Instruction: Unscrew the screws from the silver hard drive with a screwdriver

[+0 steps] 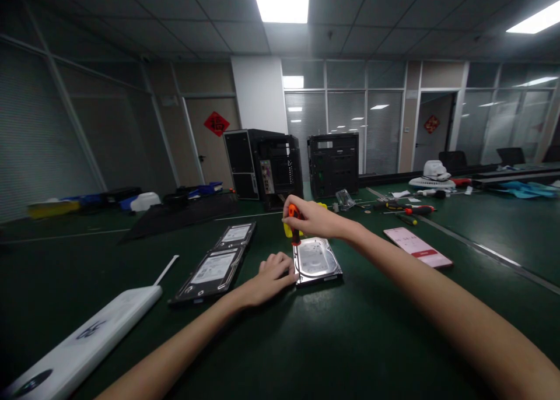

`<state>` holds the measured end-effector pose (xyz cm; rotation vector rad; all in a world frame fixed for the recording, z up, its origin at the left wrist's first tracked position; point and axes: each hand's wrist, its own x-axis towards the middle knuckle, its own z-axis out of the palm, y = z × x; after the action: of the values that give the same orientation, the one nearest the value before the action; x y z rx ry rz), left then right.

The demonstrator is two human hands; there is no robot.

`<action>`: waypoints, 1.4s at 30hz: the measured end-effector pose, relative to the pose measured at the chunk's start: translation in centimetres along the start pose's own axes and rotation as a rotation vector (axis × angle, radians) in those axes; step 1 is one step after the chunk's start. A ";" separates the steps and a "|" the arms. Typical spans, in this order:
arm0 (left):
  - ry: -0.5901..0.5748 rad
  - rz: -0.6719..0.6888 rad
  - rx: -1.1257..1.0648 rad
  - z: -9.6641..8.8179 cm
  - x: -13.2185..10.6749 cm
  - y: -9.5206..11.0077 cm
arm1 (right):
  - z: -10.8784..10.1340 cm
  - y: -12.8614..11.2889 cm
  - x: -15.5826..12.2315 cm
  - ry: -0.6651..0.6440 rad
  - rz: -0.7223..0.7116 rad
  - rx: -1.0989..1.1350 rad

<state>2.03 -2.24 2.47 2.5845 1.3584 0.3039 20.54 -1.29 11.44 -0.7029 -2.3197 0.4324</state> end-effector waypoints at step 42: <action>-0.012 -0.033 -0.011 0.5 0.0 0.0 | -0.5 -1.3 1.4 -0.181 -0.021 0.059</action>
<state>2.15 -2.27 2.00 2.5484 1.3895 0.2894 19.47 -1.44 13.13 -0.6333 -2.4702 0.5735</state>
